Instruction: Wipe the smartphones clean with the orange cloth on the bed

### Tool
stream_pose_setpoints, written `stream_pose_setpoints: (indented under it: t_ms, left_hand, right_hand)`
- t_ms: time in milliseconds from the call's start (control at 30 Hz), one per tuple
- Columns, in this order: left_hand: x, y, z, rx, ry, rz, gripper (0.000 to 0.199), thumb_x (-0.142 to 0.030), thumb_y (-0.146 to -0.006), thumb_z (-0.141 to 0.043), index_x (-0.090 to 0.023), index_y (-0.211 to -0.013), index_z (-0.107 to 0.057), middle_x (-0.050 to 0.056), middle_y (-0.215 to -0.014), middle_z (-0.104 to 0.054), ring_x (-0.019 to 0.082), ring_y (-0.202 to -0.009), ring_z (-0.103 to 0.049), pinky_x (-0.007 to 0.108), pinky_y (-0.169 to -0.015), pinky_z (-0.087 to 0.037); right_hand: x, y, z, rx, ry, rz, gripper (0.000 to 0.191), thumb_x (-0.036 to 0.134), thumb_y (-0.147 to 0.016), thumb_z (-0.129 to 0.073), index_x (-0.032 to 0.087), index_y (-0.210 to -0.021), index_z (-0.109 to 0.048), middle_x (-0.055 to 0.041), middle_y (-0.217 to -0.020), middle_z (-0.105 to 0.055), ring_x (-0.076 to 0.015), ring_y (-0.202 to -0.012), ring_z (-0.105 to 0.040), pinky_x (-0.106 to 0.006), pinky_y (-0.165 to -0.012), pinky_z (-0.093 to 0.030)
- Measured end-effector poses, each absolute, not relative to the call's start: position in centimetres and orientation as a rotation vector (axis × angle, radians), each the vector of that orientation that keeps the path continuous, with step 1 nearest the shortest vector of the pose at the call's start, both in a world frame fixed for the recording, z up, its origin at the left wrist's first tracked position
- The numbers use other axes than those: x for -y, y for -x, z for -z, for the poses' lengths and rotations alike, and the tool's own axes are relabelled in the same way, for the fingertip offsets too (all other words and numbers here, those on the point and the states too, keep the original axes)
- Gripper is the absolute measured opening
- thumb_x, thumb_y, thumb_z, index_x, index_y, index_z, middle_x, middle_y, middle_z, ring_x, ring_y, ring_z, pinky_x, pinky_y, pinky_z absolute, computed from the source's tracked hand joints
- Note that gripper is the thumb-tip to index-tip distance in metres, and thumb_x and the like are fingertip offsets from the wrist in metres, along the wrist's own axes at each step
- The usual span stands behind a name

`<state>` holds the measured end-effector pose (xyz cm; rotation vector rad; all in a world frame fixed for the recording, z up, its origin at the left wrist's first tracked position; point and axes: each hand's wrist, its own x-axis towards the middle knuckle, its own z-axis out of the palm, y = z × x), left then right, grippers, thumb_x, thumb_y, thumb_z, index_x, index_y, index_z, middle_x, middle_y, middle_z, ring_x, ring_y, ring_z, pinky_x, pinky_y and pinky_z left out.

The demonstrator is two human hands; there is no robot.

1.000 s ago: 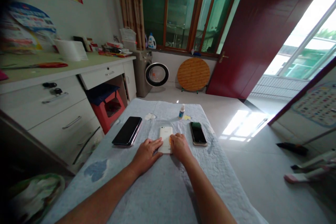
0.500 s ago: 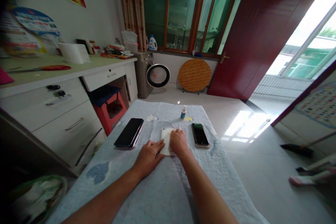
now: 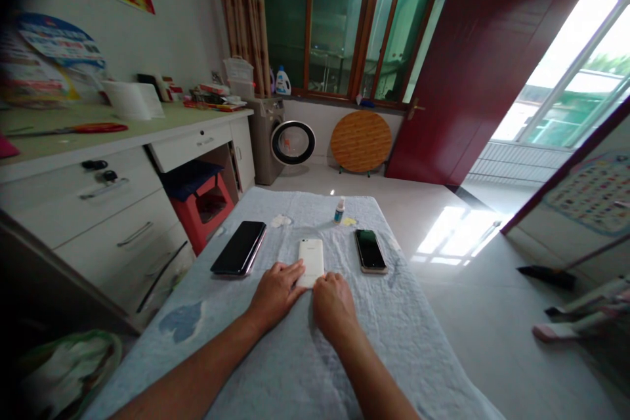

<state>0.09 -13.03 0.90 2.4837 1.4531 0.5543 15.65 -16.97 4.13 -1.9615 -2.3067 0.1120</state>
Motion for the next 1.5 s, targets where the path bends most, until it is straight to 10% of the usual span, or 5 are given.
stream_pose_setpoints:
  t_ms: [300, 833, 1067, 1500]
  left_hand:
    - [13.0, 0.1, -0.6, -1.401, -2.513, -0.556, 0.043, -0.032, -0.088, -0.061, -0.021, -0.129, -0.057, 0.005, -0.14, -0.055, 0.027, -0.111, -0.052, 0.04, -0.094, -0.043]
    - [13.2, 0.1, -0.7, -1.477, -2.477, -0.54, 0.043, -0.032, -0.087, -0.062, -0.023, -0.129, -0.058, 0.008, -0.135, -0.057, 0.028, -0.122, -0.048, 0.042, -0.103, -0.037]
    - [13.3, 0.1, -0.6, -1.486, -2.46, -0.585, 0.041, -0.031, -0.086, -0.065, -0.023, -0.126, -0.06, 0.008, -0.133, -0.058, 0.028, -0.122, -0.048, 0.043, -0.104, -0.037]
    - [13.3, 0.5, -0.9, -1.446, -2.436, -0.642, 0.037, -0.033, -0.087, -0.063, -0.021, -0.123, -0.061, 0.006, -0.126, -0.065, 0.026, -0.117, -0.053, 0.04, -0.101, -0.039]
  right_hand:
    - [16.0, -18.0, -5.9, 2.088, 1.85, -0.368, 0.019, 0.016, -0.088, -0.051, 0.016, -0.103, -0.061, -0.0047, -0.082, -0.068, -0.0159, -0.077, -0.06, -0.023, -0.065, -0.034]
    - [13.9, -18.8, -2.5, 1.901, 1.918, 0.127, 0.032, 0.029, -0.093, -0.047, 0.02, -0.074, -0.071, -0.0054, -0.087, -0.061, -0.0193, -0.09, -0.046, -0.032, -0.078, -0.027]
    - [14.7, -18.0, -3.6, 1.823, 1.747, 0.235, 0.024, 0.02, -0.088, -0.05, 0.019, -0.105, -0.067, -0.0063, -0.108, -0.061, -0.0223, -0.103, -0.045, -0.036, -0.091, -0.027]
    - [15.5, -15.0, -2.4, 2.065, 1.98, 0.13, 0.022, 0.033, -0.093, -0.05, 0.019, -0.086, -0.065, -0.009, -0.091, -0.064, -0.0255, -0.097, -0.049, -0.036, -0.085, -0.031]
